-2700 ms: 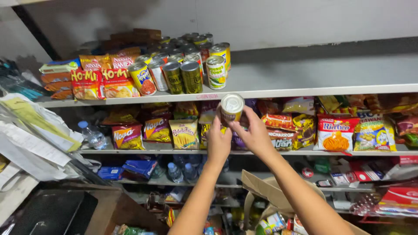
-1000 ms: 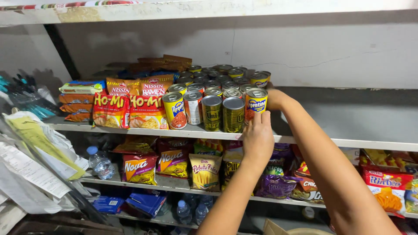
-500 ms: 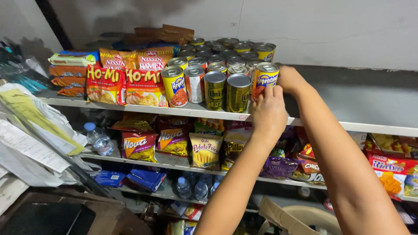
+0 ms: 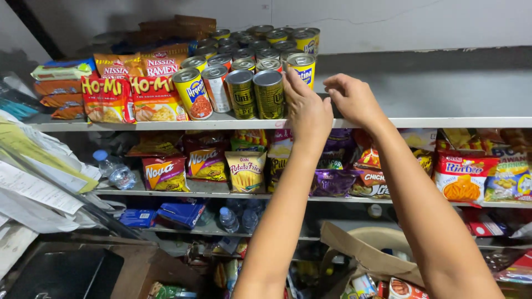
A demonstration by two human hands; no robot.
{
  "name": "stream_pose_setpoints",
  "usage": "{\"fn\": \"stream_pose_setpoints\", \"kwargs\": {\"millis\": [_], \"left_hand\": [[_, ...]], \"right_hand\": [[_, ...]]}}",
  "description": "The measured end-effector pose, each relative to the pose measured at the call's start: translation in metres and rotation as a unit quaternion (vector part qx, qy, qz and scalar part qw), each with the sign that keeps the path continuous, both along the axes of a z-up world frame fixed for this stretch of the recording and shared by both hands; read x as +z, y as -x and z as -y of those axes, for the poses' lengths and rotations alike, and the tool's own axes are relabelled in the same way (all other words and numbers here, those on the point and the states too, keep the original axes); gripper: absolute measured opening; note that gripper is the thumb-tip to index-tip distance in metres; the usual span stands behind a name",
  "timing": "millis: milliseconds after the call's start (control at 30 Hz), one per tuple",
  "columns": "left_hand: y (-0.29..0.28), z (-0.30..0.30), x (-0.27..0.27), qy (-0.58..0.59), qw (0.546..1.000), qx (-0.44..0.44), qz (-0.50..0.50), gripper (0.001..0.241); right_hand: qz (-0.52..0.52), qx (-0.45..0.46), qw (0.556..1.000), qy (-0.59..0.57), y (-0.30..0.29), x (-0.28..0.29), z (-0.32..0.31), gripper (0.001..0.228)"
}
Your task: Taking canned goods out of a cardboard box and placing them onto store shelves.
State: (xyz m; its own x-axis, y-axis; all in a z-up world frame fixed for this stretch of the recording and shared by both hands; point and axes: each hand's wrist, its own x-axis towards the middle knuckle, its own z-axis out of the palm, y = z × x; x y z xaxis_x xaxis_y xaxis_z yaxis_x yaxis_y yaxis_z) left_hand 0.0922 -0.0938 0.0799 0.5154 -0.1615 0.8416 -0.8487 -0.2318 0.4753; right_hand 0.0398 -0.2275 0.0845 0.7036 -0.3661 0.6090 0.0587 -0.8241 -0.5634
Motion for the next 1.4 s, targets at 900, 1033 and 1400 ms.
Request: {"fn": "stream_pose_setpoints", "kwargs": {"millis": [900, 1033, 1400], "left_hand": [[-0.043, 0.039, 0.006, -0.044, 0.997, 0.011, -0.064, 0.08], [-0.038, 0.026, 0.017, -0.098, 0.99, 0.015, -0.101, 0.081], [-0.03, 0.013, 0.011, -0.024, 1.0, 0.008, -0.016, 0.05]], "right_hand": [[-0.207, -0.165, 0.953, 0.146, -0.12, -0.003, 0.095, 0.058], [-0.275, -0.083, 0.93, 0.23, -0.137, 0.006, 0.109, 0.047], [-0.201, 0.077, 0.965, 0.149, -0.191, -0.012, 0.19, 0.044]]}}
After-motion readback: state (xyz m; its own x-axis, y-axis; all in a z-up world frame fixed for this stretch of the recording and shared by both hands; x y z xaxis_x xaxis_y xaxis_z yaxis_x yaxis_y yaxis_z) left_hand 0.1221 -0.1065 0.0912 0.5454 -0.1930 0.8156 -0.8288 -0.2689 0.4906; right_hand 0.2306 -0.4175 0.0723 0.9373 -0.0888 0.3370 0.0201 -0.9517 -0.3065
